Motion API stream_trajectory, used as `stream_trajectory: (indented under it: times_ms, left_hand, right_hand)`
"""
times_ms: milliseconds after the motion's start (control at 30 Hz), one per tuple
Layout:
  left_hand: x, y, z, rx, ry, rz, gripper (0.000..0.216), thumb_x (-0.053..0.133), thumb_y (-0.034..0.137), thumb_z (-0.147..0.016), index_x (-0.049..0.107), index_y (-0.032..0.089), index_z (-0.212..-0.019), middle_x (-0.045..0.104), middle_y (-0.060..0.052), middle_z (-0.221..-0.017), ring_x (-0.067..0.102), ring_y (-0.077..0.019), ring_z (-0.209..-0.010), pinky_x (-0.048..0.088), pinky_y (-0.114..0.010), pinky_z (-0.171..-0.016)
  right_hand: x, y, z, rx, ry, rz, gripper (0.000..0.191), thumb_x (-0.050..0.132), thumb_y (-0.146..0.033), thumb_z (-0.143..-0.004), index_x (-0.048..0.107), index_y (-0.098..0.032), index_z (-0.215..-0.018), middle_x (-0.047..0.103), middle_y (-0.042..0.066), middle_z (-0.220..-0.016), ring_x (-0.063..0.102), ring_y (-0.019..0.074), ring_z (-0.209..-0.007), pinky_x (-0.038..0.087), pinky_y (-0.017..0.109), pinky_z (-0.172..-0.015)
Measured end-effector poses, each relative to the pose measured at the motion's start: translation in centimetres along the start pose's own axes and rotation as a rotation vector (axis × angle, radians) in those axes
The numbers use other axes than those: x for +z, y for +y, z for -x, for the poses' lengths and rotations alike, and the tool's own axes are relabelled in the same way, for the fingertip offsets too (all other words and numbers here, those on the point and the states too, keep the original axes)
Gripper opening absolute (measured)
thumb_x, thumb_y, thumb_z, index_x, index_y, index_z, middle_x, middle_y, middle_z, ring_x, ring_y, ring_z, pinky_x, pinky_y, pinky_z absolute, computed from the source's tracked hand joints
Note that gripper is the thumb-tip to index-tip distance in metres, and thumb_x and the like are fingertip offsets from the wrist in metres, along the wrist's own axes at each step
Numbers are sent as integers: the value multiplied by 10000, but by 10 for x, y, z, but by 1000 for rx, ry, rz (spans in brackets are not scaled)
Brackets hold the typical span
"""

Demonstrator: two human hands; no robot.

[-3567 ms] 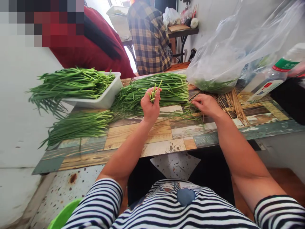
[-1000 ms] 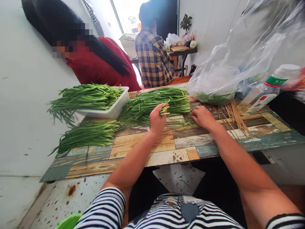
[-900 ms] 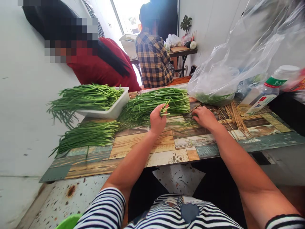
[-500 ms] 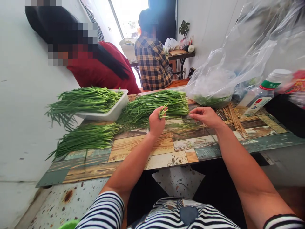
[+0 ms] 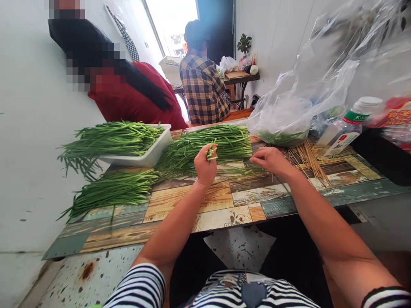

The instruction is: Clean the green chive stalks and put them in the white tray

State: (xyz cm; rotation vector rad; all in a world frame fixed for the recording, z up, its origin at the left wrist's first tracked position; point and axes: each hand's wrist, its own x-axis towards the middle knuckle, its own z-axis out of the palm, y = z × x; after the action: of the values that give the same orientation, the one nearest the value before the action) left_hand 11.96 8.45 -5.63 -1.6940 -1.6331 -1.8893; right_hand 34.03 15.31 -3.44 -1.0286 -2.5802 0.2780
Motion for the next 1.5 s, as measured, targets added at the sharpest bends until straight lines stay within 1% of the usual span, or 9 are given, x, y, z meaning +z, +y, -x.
stream_trajectory:
  times_ms: [167, 400, 667, 800, 933, 1133, 1300, 1400, 1500]
  left_hand:
    - [-1, -4, 0, 10, -1, 7, 240, 486, 339, -915, 648, 177, -985, 698, -44, -873, 654, -135, -817, 495, -254, -781]
    - [-5, -4, -4, -19, 38, -5, 243, 489, 345, -915, 648, 177, -990, 689, -41, -860, 638, -121, -769, 488, -247, -759]
    - [-6, 6, -2, 21, 7, -33, 227, 473, 324, -917, 646, 188, -973, 701, -44, -846, 654, -126, -792, 497, -248, -764]
    - [-7, 3, 0, 8, -50, -33, 221, 479, 315, -910, 649, 184, -967, 704, -44, -851, 658, -132, -811, 500, -251, -776]
    - [-6, -2, 4, 5, -189, -34, 196, 510, 291, -894, 655, 182, -966, 707, -52, -886, 657, -148, -854, 504, -269, -805]
    - [-4, -2, 4, 121, -365, -63, 185, 521, 235, -888, 665, 188, -995, 706, -65, -991, 642, -169, -936, 493, -308, -868]
    - [-1, 0, 6, 121, -451, -88, 177, 566, 211, -861, 691, 211, -987, 717, -63, -983, 642, -186, -935, 497, -338, -867]
    - [3, -2, 7, 8, -428, -69, 136, 598, 239, -843, 712, 205, -911, 726, -49, -891, 649, -180, -842, 510, -316, -790]
    - [8, -4, 7, -143, -397, -8, 165, 608, 301, -840, 718, 179, -850, 721, -35, -825, 638, -158, -758, 500, -271, -706]
  right_hand:
    - [11, -36, -24, 21, -222, 342, 303, 445, -242, -887, 733, -164, -936, 704, 132, -970, 643, 228, -867, 406, 264, -651]
    - [51, -27, -51, 38, -145, 385, 356, 396, -269, -910, 712, -113, -956, 700, 185, -977, 656, 270, -888, 432, 296, -674]
    - [56, -31, -51, 24, -123, 368, 305, 424, -171, -854, 721, -123, -908, 710, 185, -912, 667, 264, -834, 421, 286, -625]
    - [54, -29, -44, 38, -14, 184, 223, 512, -234, -792, 705, -147, -864, 706, 135, -903, 643, 228, -801, 406, 271, -629]
    - [36, -14, -35, -35, 174, -177, 150, 557, -251, -751, 685, -174, -766, 655, 37, -726, 571, 150, -678, 389, 247, -622]
    - [3, -8, -31, 20, 290, -674, 311, 601, -435, -760, 663, -149, -653, 544, -8, -584, 428, 99, -534, 335, 236, -507]
    - [5, -8, -31, 28, 250, -806, 402, 634, -526, -734, 636, -147, -600, 487, -25, -544, 383, 89, -524, 300, 239, -490]
    - [8, -5, -31, 44, 252, -760, 410, 646, -548, -721, 662, -151, -623, 507, -17, -566, 421, 105, -546, 331, 249, -510]
    - [12, -9, -32, -15, 297, -698, 364, 704, -526, -665, 716, -172, -747, 612, 29, -776, 541, 153, -713, 427, 268, -612]
